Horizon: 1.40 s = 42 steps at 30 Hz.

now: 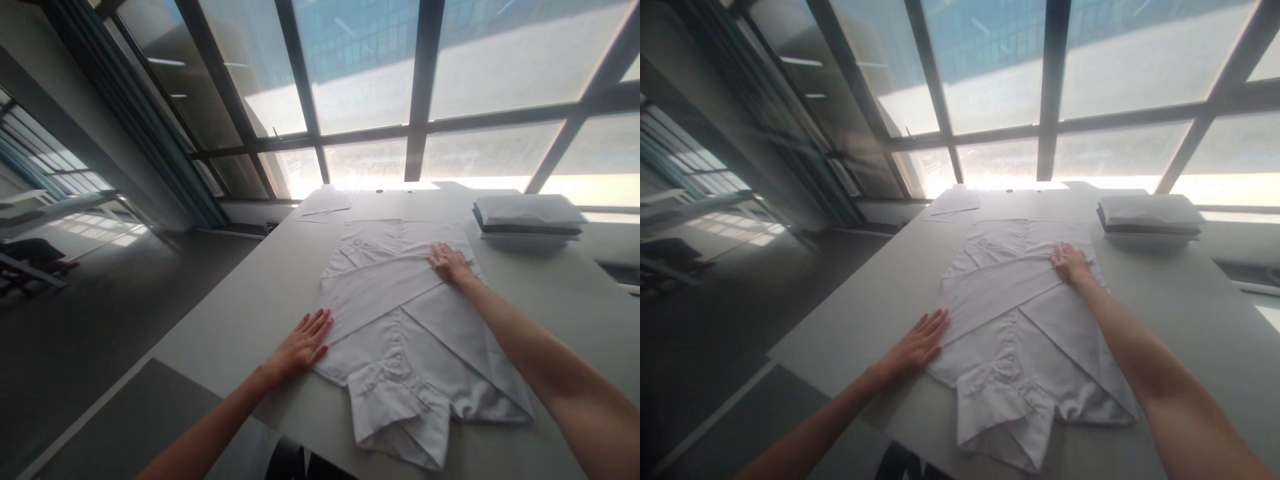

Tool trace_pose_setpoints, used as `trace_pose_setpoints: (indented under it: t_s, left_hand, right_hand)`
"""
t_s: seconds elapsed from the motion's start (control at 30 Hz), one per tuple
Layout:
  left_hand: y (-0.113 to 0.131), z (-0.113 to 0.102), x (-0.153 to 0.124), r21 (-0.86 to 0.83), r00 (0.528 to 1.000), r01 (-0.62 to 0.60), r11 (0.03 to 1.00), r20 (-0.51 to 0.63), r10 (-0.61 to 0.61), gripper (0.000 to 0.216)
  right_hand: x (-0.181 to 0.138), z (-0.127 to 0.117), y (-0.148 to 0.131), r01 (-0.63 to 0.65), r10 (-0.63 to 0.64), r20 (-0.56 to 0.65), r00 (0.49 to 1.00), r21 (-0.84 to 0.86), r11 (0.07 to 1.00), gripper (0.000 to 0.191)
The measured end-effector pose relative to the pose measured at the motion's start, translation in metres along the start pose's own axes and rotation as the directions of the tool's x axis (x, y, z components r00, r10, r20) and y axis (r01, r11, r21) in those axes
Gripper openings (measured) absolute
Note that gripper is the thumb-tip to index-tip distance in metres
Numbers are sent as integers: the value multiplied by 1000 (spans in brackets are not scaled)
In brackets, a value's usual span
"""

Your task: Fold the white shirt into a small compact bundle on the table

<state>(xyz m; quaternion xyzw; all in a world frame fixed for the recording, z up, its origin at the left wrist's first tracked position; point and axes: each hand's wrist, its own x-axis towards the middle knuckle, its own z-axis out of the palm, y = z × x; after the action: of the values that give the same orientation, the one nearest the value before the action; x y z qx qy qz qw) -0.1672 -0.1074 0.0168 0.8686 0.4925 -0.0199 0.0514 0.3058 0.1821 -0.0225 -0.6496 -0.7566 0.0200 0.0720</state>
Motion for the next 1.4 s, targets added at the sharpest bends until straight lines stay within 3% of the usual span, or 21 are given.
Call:
trace_pose_setpoints:
  t_s: [0.1, 0.2, 0.27, 0.37, 0.43, 0.5, 0.6, 0.7, 0.8, 0.9, 1.03, 1.2, 1.4]
  left_hand:
    - [0, -6, -12, -30, 999, -3, 1000, 47, 4, 74]
    - [2, -21, -4, -66, 999, 8, 998, 39, -5, 72]
    - [6, -32, 17, -86, 1000, -5, 996, -17, 4, 69]
    - [8, -42, 66, -104, 992, -85, 991, -101, 74, 63]
    - [4, -41, 102, -96, 988, -114, 989, -114, 103, 61]
    - [-6, -36, 130, -76, 993, -87, 993, -81, 81, 59]
    - [-26, -22, 148, -44, 999, -20, 999, -46, 18, 59]
    - [-38, -7, 140, -12, 993, 15, 1000, -120, -16, 57]
    - [-39, 4, 122, 17, 981, 52, 998, -189, -48, 56]
    - [-33, 10, 110, 28, 975, 87, 996, -206, -79, 56]
    - [-24, 11, 111, 25, 974, 128, 991, -194, -121, 55]
    - [-22, 1, 136, 26, 969, 182, 983, -175, -175, 55]
    - [-16, -24, 174, 109, 964, 264, 958, 2, -266, 61]
  right_hand:
    - [-6, -3, -3, -56, 57, -78, 995, 6, 998, 64]
    - [-21, -13, -22, -104, 101, -217, 971, -1, 995, 61]
    - [-37, -20, -48, -61, 61, -252, 966, 5, 998, 61]
    - [-67, -26, -96, 44, -32, -134, 990, 82, 996, 60]
    - [-88, -27, -121, 160, -153, -56, 987, 140, 977, 62]
    - [-109, -26, -128, 208, -207, -24, 978, 171, 963, 65]
    - [-142, -23, -106, 108, -101, -50, 994, 161, 981, 66]
    - [-176, -19, -69, -15, 23, -86, 996, 96, 995, 63]
    - [-203, -14, -47, -21, 27, -123, 992, 45, 999, 62]
    - [-214, -10, -42, -9, 13, -100, 995, 40, 999, 62]
    - [-202, -6, -37, -3, 6, -69, 998, 39, 999, 63]
    - [-166, -10, -24, 22, -21, -69, 997, 16, 1000, 64]
    - [-142, -17, -22, 27, -28, -70, 997, -5, 1000, 61]
